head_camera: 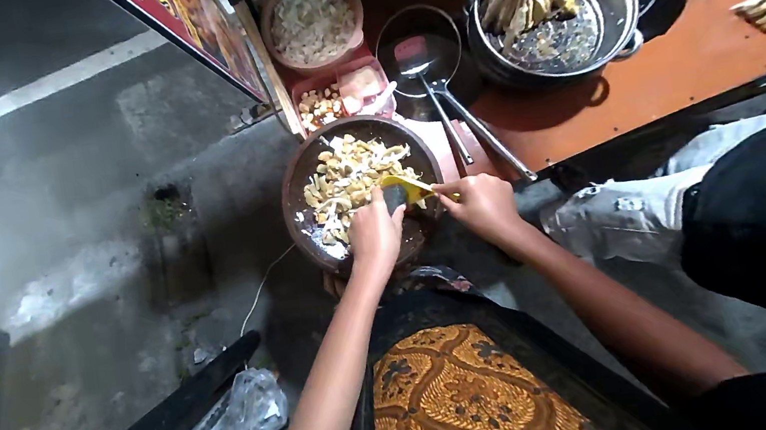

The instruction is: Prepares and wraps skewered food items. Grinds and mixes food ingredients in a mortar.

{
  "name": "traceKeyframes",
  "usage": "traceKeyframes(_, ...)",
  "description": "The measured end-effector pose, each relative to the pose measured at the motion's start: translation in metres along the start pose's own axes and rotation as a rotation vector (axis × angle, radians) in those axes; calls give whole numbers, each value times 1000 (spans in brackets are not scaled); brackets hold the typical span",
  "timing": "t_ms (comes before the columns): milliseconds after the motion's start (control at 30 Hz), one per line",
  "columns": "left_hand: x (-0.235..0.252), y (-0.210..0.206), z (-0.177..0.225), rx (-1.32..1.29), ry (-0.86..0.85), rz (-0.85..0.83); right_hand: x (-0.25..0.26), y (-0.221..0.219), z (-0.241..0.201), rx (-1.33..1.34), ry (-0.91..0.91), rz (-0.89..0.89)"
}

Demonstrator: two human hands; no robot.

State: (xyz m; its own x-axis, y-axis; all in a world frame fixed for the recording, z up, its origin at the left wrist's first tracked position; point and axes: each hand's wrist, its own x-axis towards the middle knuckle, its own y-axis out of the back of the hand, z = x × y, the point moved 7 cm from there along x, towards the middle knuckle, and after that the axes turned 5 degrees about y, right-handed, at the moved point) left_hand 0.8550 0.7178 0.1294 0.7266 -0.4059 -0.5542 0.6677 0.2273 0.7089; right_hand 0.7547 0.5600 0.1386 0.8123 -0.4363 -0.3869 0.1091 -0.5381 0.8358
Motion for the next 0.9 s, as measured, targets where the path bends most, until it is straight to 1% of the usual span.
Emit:
traceKeyframes(33, -4, 4, -1, 51, -9, 31, -2, 2, 0, -5, -4, 4)
traceKeyframes(67, -6, 6, -5, 1, 2, 44, -2, 5, -1, -2, -7, 12)
traceKeyframes(133, -8, 6, -14, -247, 48, -7, -1, 8, -6, 24, -8, 17)
traceKeyframes(200, -10, -8, -19, -505, 106, -109, -3, 4, -12, 19, -10, 7)
traceKeyframes(233, -8, -12, -19, -589, 132, -148, -2, 3, -13, 17, -12, 11)
traceKeyframes(267, -4, -14, -19, -613, 140, -173, 0, 2, -13, 22, -13, 17)
traceKeyframes(300, 0, -15, -18, -578, 130, -173, 1, 2, -11, 26, -9, 22)
traceKeyframes(333, 3, -13, -16, -472, 99, -147, 1, 1, -10, 27, -5, 15)
traceKeyframes(433, 3, -1, -5, 40, -8, -26, 1, -1, -8, -18, -1, -23)
traceKeyframes(467, 0, 2, -4, 143, -17, -11, 0, 1, -10, -47, -8, -22)
traceKeyframes(500, -4, 6, -8, 175, -6, -3, -2, 6, -11, -67, -19, -9)
traceKeyframes(567, -17, 19, -22, 124, 31, 34, -7, 17, -11, -79, -40, 43)
traceKeyframes(633, -28, 34, -39, 87, 68, 114, -12, 25, -8, -106, -56, 99)
traceKeyframes(700, -27, 49, -55, 70, 109, 207, -9, 26, -9, -163, -44, 156)
traceKeyframes(767, -17, 58, -69, 95, 165, 255, 1, 21, -15, -202, -35, 187)
traceKeyframes(833, -3, 62, -79, 124, 228, 273, 15, 13, -21, -172, -51, 130)
traceKeyframes(900, 7, 62, -85, 82, 261, 281, 28, 6, -19, -42, -102, 40)
